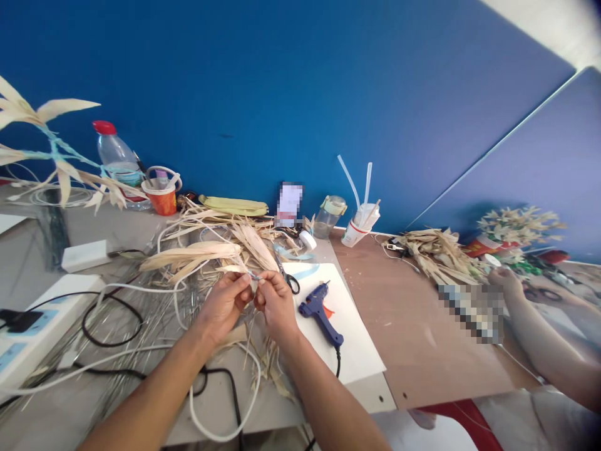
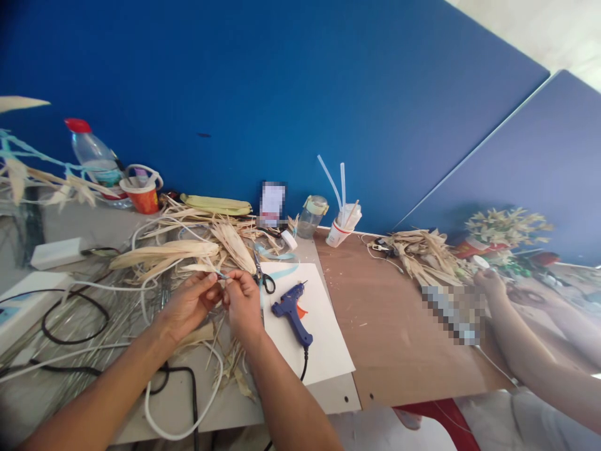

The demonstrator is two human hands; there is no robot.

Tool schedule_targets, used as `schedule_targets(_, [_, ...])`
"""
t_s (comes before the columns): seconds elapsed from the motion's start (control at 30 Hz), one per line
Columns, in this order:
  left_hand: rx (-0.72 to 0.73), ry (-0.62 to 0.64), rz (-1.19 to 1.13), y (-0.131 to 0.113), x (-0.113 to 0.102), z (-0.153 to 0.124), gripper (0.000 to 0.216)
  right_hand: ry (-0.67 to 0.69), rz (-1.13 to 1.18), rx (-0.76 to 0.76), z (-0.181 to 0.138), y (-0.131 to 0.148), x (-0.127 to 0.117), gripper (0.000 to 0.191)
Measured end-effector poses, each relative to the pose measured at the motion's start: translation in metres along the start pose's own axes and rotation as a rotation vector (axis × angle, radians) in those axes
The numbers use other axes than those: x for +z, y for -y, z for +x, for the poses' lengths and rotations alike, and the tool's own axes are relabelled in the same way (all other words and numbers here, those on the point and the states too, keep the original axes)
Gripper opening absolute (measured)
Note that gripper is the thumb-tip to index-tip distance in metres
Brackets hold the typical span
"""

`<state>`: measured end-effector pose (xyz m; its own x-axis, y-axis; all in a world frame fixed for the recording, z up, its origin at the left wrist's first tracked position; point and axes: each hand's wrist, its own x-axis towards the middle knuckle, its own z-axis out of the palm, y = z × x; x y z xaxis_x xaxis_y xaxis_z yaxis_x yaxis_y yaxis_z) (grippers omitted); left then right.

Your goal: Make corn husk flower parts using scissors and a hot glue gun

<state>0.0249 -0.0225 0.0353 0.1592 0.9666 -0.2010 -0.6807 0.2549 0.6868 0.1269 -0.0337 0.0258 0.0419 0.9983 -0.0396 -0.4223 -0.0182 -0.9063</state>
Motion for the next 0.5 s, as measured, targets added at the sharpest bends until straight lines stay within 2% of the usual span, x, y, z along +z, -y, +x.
schedule_targets(0.17, [-0.057, 0.069, 0.084, -0.003, -0.004, 0.0, 0.027, 0.125, 0.204, 0.141, 0.003, 0.004, -0.005, 0.019])
schedule_targets(0.4, [0.091, 0.022, 0.308, 0.0, -0.005, 0.003, 0.016, 0.233, 0.33, 0.238, 0.001, 0.014, -0.01, 0.02])
schedule_targets(0.5, [0.059, 0.033, 0.278, 0.001, -0.007, 0.003, 0.018, 0.271, 0.372, 0.27, 0.001, 0.015, -0.012, 0.018])
